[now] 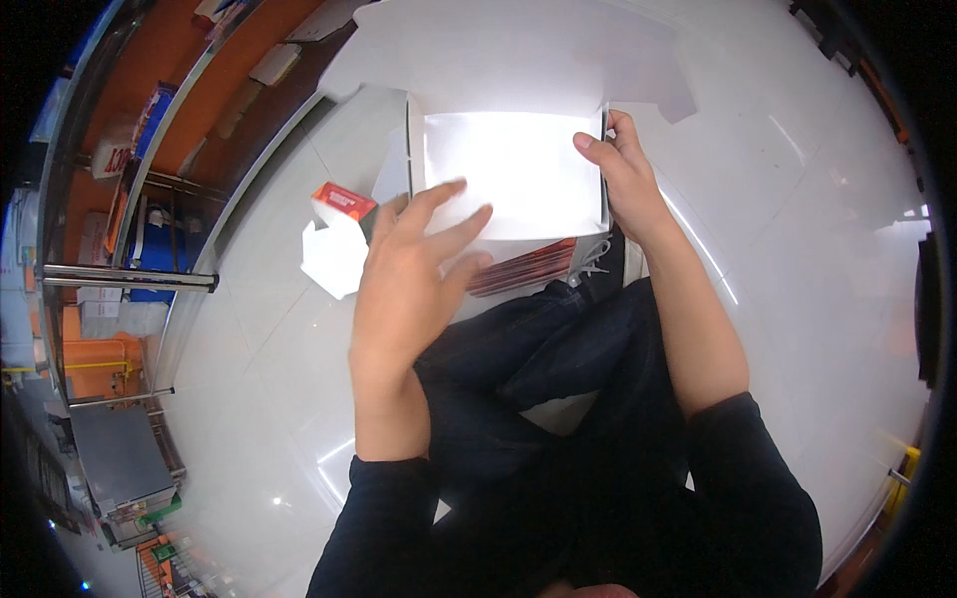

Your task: The person sits on the floor and assembles flat-packed cardboard boxes by folding the flaps and tucking them into slots. They handle multiple boxes one at a time, stacking the finished boxes into a pile.

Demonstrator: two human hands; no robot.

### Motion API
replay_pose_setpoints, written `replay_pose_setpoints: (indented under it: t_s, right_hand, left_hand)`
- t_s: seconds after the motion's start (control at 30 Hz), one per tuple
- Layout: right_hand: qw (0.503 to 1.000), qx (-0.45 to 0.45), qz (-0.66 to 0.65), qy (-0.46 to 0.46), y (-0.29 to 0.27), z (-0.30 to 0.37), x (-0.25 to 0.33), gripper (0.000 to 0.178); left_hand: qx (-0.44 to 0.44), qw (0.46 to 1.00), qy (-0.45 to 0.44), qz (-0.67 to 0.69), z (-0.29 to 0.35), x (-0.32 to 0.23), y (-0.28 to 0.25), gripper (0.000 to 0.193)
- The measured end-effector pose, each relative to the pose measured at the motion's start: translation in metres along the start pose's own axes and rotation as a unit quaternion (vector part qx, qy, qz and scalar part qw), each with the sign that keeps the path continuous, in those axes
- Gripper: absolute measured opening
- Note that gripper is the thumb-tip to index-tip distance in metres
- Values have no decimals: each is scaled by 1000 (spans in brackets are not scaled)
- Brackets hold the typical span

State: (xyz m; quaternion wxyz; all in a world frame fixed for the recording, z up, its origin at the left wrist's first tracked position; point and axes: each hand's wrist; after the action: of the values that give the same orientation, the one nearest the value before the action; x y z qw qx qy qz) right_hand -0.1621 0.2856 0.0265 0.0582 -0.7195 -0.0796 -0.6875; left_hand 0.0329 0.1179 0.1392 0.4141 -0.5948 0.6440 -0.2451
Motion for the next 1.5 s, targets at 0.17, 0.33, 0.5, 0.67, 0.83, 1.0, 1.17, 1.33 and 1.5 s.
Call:
replay_pose_setpoints:
  t_s: [0.17,0.33,0.5,0.67,0.83,1.0,1.17,1.33,1.5]
  right_hand:
    - [994,31,-80,71,-4,-5,7,60]
    - [994,85,-56,48,-3,-3,7,52]
    - [997,56,-14,45,-3,-9,1,46]
    - [999,25,40,7,-3,-14,-4,47]
    - [996,30,81,-2,5,-14,-15,54]
    - [993,36,107,15,15,-6,-13,37]
    - [995,53,1,88,7,-13,-17,24]
    - [992,87,64,64,4,-15,-27,26]
    - [987,121,106,-1,5,-17,-42,28]
  left_hand:
    - [-141,934,-238,228,-13,16,3,84]
    - [-78,867,-372,324,-14,53,44,81]
    - [-65,830,-405,378,-17,55,55,73]
    - [-46,903,-364,222,-18,63,54,60]
    - [-10,933,-351,81,-18,65,55,54]
    - [49,951,-304,-27,-12,75,62,44]
    - [67,951,-302,19,-11,85,65,35]
    - [61,947,-311,50,-7,99,70,34]
    - [64,944,-318,56,-8,100,70,34]
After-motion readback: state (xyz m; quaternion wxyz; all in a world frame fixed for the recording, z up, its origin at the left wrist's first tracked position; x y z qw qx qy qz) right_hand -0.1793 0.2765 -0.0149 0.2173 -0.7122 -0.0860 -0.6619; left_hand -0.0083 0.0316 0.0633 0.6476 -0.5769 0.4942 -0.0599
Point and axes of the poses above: each hand's wrist, its own z-axis away from the middle knuckle, its own y-axis out of the palm, x = y × z, and after that the axes turned 15 degrees about -x, right-handed
